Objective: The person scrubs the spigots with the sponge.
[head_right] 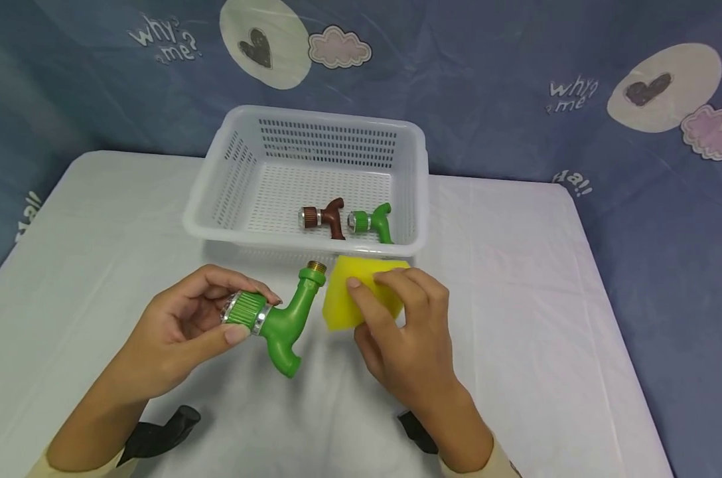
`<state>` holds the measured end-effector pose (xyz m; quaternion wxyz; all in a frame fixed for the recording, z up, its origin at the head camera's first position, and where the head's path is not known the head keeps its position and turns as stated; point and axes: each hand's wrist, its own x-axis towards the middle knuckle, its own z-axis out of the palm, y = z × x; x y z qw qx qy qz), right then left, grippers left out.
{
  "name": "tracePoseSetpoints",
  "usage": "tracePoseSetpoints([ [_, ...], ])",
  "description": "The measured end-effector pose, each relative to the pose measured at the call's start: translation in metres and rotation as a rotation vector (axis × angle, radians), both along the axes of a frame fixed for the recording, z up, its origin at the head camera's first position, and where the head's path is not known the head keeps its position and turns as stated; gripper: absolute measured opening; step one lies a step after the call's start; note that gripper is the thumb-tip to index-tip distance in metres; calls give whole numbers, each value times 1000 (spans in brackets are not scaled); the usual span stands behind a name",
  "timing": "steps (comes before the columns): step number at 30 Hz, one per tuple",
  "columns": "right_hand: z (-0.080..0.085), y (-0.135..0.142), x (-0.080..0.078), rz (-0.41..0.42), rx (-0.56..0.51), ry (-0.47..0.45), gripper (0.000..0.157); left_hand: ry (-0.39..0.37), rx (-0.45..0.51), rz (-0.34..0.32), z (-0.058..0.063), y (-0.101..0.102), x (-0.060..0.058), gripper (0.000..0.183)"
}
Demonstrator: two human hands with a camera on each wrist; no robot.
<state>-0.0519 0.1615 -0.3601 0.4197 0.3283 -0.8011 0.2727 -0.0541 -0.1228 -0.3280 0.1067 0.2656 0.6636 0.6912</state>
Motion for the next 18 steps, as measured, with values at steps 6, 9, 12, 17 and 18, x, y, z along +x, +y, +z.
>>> tracePoseSetpoints([
  [6,8,-8,5,54,-16,86,26,0,-65,20,-1,5,0,45],
  [9,8,-12,8,102,25,76,23,6,-107,20,1,6,1,47],
  [12,6,-12,11,125,66,36,22,6,-142,14,2,6,2,47],
  [17,1,-3,7,88,82,-8,27,8,-177,13,2,5,2,45],
  [18,1,-1,6,75,79,-17,28,12,-176,16,2,5,2,45],
])
